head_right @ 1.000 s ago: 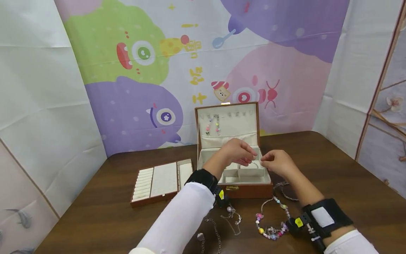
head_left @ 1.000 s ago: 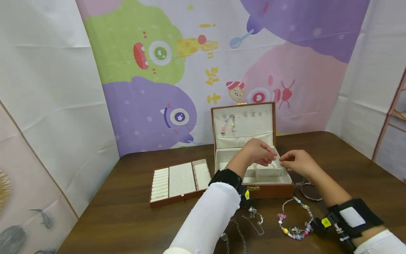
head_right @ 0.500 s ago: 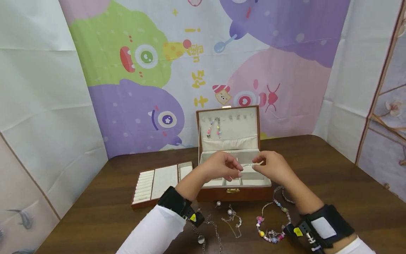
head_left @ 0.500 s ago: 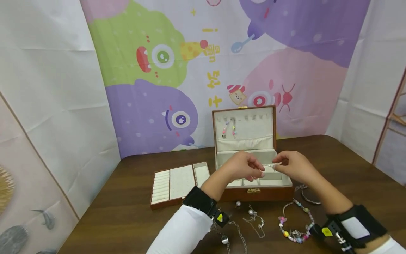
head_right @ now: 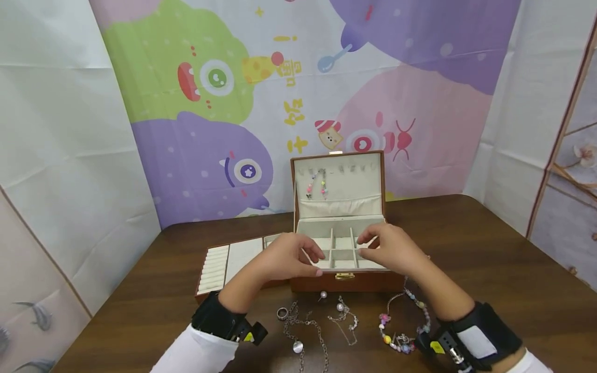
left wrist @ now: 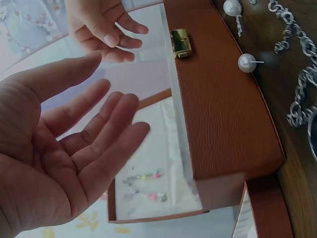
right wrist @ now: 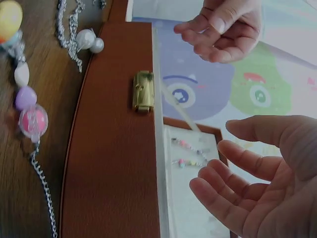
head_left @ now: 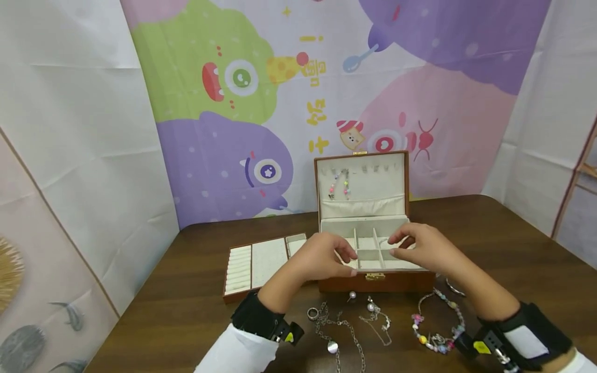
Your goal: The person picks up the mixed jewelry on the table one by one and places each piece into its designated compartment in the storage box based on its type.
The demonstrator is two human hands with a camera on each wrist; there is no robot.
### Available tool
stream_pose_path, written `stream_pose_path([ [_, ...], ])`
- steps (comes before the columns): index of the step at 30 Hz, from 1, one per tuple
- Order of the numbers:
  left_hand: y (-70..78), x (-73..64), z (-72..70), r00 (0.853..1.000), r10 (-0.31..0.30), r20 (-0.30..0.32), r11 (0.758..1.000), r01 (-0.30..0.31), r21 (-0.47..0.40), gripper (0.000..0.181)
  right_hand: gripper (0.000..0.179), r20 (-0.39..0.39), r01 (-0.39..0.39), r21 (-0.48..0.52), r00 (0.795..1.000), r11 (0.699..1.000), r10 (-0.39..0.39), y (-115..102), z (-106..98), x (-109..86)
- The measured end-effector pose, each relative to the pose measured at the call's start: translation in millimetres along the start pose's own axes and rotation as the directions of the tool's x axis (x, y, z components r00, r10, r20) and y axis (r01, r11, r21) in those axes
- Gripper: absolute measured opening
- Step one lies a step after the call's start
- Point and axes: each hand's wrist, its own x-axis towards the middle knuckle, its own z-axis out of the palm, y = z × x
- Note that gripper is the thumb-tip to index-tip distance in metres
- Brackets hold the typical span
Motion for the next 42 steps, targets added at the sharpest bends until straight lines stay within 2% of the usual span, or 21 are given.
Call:
stream_pose_path([
  [7, -7.0, -25.0, -5.8, 0.999, 0.021, 0.037, 0.992, -0.026, 0.122, 0.023, 0.014, 0.038, 0.042, 0.001, 0.998, 0.999, -0.042, -7.6, 7.3, 0.1],
  [12, -13.8, -33.3, -5.0, 0.996, 0.046, 0.077, 0.995, -0.053, 0.089, 0.018, 0.015, 0.065, 0.050, 0.013, 0.997, 0.999, -0.051, -9.0, 15.2, -3.0],
  [15, -16.0, -34.6, -2.9, 0.987, 0.079, 0.137, 0.994, -0.088, 0.064, 0.015, 0.015, 0.077, 0.077, 0.024, 0.994, 0.997, -0.078, -10.9, 20.1, -4.6],
  [18, -17.3, -35.6, 0.2, 0.961, 0.122, 0.249, 0.983, -0.153, 0.107, 0.018, 0.014, 0.086, 0.107, 0.025, 0.990, 0.994, -0.109, -13.1, 24.1, -5.1],
  [22, -18.7, -34.1, 7.0, 0.909, 0.167, 0.383, 0.949, -0.253, 0.186, 0.025, 0.014, 0.089, 0.120, 0.014, 0.989, 0.993, -0.121, -14.6, 26.5, -4.5],
  [23, -19.5, -33.1, 9.4, 0.901, 0.166, 0.401, 0.942, -0.265, 0.206, 0.026, 0.014, 0.090, 0.121, 0.013, 0.988, 0.993, -0.122, -14.9, 26.5, -4.4],
  [25, -20.9, -31.6, 14.8, 0.897, 0.147, 0.416, 0.929, -0.270, 0.254, 0.026, 0.015, 0.094, 0.124, 0.011, 0.988, 0.992, -0.124, -15.5, 26.6, -4.3],
  [29, -24.8, -31.3, 22.9, 0.923, 0.039, 0.382, 0.889, -0.207, 0.409, 0.023, 0.015, 0.102, 0.125, 0.009, 0.987, 0.992, -0.126, -16.5, 26.2, -4.3],
  [31, -27.6, -31.8, 25.0, 0.935, -0.008, 0.355, 0.861, -0.174, 0.477, 0.021, 0.015, 0.103, 0.125, 0.009, 0.987, 0.992, -0.125, -16.7, 26.0, -4.4],
  [33, -30.1, -32.1, 25.8, 0.942, -0.047, 0.332, 0.851, -0.137, 0.507, 0.020, 0.014, 0.103, 0.127, 0.011, 0.986, 0.992, -0.127, -16.7, 25.8, -4.7],
  [36, -33.7, -31.1, 27.1, 0.946, -0.042, 0.320, 0.836, -0.142, 0.530, 0.018, 0.013, 0.102, 0.134, 0.011, 0.986, 0.991, -0.134, -16.9, 25.7, -4.9],
  [42, -38.1, -28.6, 29.3, 0.949, 0.019, 0.314, 0.811, -0.198, 0.550, 0.018, 0.014, 0.105, 0.141, 0.005, 0.984, 0.990, -0.141, -16.6, 27.0, -4.7],
])
